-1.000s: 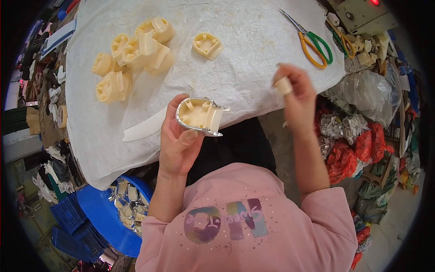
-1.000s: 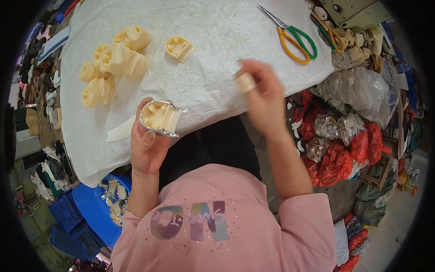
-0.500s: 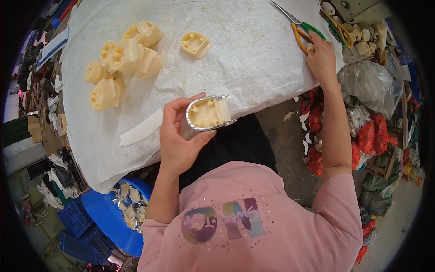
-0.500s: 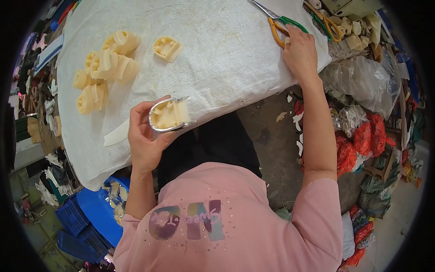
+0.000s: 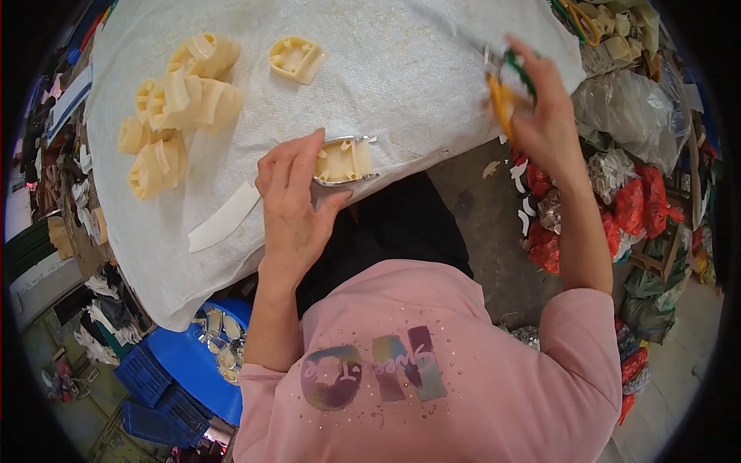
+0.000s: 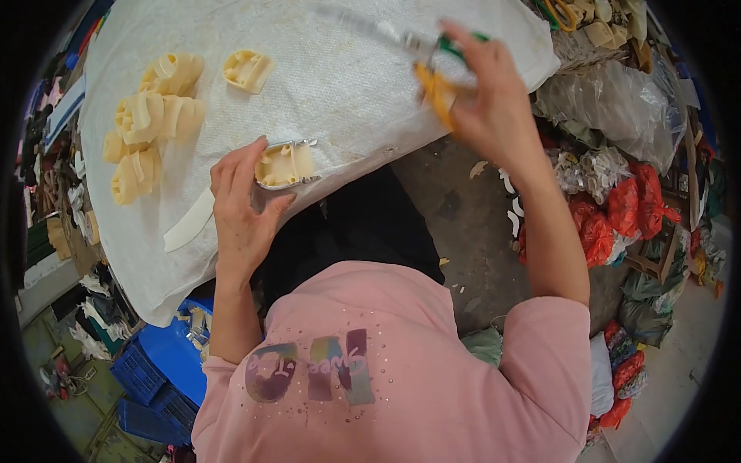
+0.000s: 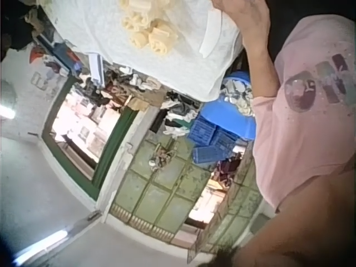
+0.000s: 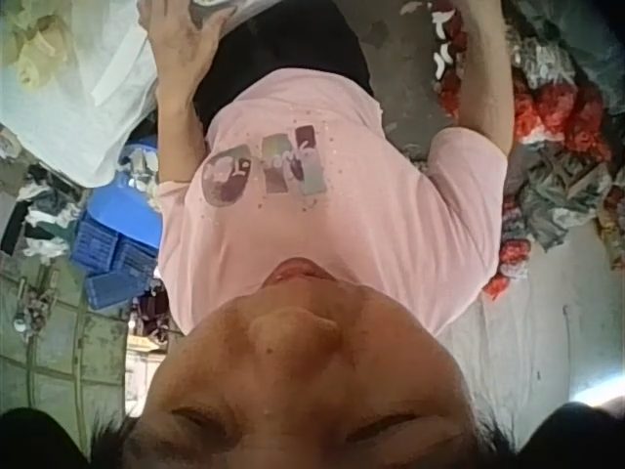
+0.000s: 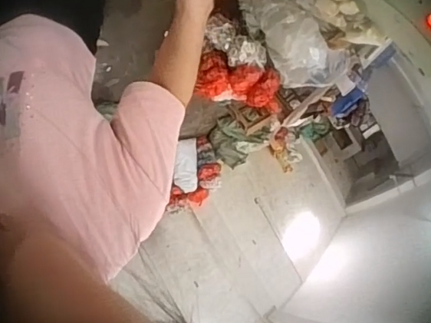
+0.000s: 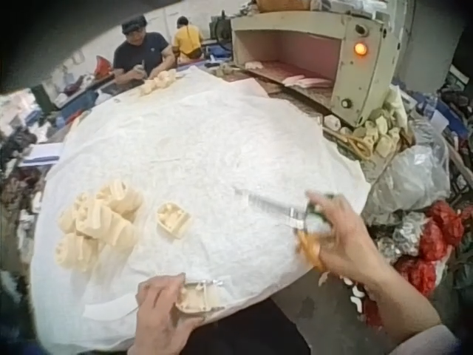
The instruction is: Manually cutting and assembling foam or rubber shoe components at a workstation.
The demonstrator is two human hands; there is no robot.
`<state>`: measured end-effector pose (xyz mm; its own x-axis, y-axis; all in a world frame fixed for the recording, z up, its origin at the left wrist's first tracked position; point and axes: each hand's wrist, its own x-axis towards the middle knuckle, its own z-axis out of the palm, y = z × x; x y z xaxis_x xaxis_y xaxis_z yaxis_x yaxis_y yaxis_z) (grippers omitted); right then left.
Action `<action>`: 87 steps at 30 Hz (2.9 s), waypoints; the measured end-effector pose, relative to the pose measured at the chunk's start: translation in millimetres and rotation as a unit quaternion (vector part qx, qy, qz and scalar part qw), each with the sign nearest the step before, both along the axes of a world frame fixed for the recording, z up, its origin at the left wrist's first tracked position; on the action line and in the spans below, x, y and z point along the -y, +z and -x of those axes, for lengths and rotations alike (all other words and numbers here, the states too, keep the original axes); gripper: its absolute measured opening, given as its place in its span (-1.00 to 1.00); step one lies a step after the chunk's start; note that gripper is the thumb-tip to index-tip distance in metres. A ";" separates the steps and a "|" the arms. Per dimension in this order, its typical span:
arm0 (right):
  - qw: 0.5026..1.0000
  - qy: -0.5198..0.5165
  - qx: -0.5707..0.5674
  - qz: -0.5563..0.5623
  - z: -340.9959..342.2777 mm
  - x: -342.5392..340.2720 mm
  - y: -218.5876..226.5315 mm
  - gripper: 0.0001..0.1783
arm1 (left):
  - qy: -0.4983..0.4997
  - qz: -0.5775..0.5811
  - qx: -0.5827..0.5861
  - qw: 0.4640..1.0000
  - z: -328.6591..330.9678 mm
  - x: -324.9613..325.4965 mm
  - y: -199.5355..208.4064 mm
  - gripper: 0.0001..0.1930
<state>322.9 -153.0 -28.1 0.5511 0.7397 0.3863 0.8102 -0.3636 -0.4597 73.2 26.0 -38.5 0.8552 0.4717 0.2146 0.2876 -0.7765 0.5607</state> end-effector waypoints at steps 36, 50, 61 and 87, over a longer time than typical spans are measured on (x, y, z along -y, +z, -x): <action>0.928 0.278 0.094 0.229 32.3 1.8 16.5 -0.61 | -0.004 0.095 -0.040 0.995 -4.5 -15.6 4.9 -0.43; 0.921 0.310 0.128 0.199 21.3 6.1 8.2 -0.53 | -0.012 0.090 -0.039 0.995 -4.4 -16.8 4.0 -0.40; 0.917 0.182 -0.348 0.077 66.8 40.4 -12.7 -0.38 | 0.001 0.091 -0.030 0.995 -3.4 -14.9 -0.5 -0.37; 0.774 0.196 -0.601 0.040 117.9 21.9 -39.6 -0.64 | 0.021 0.083 0.025 0.996 -4.3 -11.3 -8.2 -0.41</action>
